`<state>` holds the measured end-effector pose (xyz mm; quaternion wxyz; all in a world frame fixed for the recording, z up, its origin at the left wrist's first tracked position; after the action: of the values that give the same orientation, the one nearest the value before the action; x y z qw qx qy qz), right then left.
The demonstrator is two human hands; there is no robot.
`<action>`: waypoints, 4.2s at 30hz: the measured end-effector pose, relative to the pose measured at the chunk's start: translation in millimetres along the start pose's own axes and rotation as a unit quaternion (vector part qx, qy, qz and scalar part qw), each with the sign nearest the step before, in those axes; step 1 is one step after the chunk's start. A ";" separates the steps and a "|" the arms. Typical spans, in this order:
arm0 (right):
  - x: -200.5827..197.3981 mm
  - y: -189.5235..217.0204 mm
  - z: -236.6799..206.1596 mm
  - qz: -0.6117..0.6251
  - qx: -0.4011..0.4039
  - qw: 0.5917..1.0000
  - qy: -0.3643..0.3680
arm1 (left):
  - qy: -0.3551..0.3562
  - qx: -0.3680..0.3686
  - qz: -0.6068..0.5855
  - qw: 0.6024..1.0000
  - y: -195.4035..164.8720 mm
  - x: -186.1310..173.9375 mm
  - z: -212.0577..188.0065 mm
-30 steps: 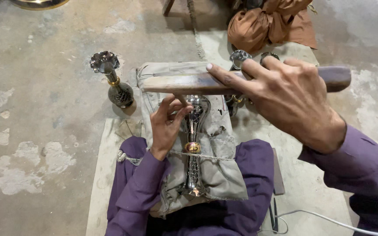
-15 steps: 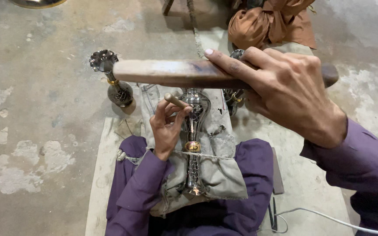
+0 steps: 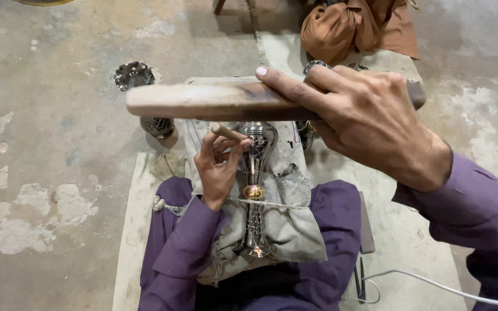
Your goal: The person sits on the floor holding a small steel punch against an engraved metal vase and strikes the punch with a wooden mallet, working the pattern around the vase's body and neck. The vase rests on a cloth pad on their lap, with finished vases placed on the floor nearby.
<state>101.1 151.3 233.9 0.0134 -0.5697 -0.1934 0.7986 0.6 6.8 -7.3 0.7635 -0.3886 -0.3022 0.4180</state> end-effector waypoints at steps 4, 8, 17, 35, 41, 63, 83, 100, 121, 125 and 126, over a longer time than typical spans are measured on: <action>4.7 4.1 -2.2 -0.132 -0.033 0.991 0.020 | 0.002 0.006 -0.009 1.000 2.6 -1.1 0.3; 7.2 0.3 -5.5 -0.002 0.025 1.000 0.018 | 0.030 0.037 0.038 0.998 1.3 -3.3 4.4; 25.2 -15.9 -43.5 -0.012 0.070 0.997 0.027 | 0.124 0.079 0.126 0.981 -4.0 -4.8 18.5; 92.3 0.8 -140.1 0.172 0.178 0.948 -0.198 | 0.305 0.177 0.252 0.901 -40.0 -0.6 46.0; 119.5 11.7 -165.0 0.272 0.215 0.930 -0.122 | 0.168 0.129 0.230 0.950 -31.1 -10.4 25.7; 138.3 147.0 -160.7 0.535 0.113 0.837 0.018 | -0.015 -0.358 -0.205 0.911 -36.0 7.9 -110.5; 205.1 70.6 -157.3 0.765 0.269 0.571 -0.128 | 0.330 0.028 0.204 0.921 -50.0 14.5 79.7; 165.2 16.7 -185.7 0.356 0.365 0.834 -0.212 | 0.447 0.099 0.275 0.845 -63.2 32.8 97.6; 193.6 12.0 -201.7 0.400 0.369 0.810 -0.220 | 0.427 0.159 0.316 0.832 -66.5 31.0 90.9; 175.9 14.4 -198.8 0.251 0.336 0.884 -0.209 | 0.420 0.152 0.302 0.842 -66.2 24.9 86.8; 173.0 13.1 -196.7 0.310 0.338 0.858 -0.229 | 0.418 0.134 0.301 0.846 -65.3 23.2 86.3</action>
<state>223.1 238.8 18.9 -0.0878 -0.3617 0.2777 0.8856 -30.0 33.7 95.6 0.6986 -0.4925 0.2369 0.4618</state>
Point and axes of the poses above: each hand's wrist, its own z-axis towards the middle knuckle, its own x-axis out of the palm, y = z × x, the point moved 3 cm from there along z, towards the middle knuckle, and after that the axes turned 6 degrees about z, right-handed, at the moved point
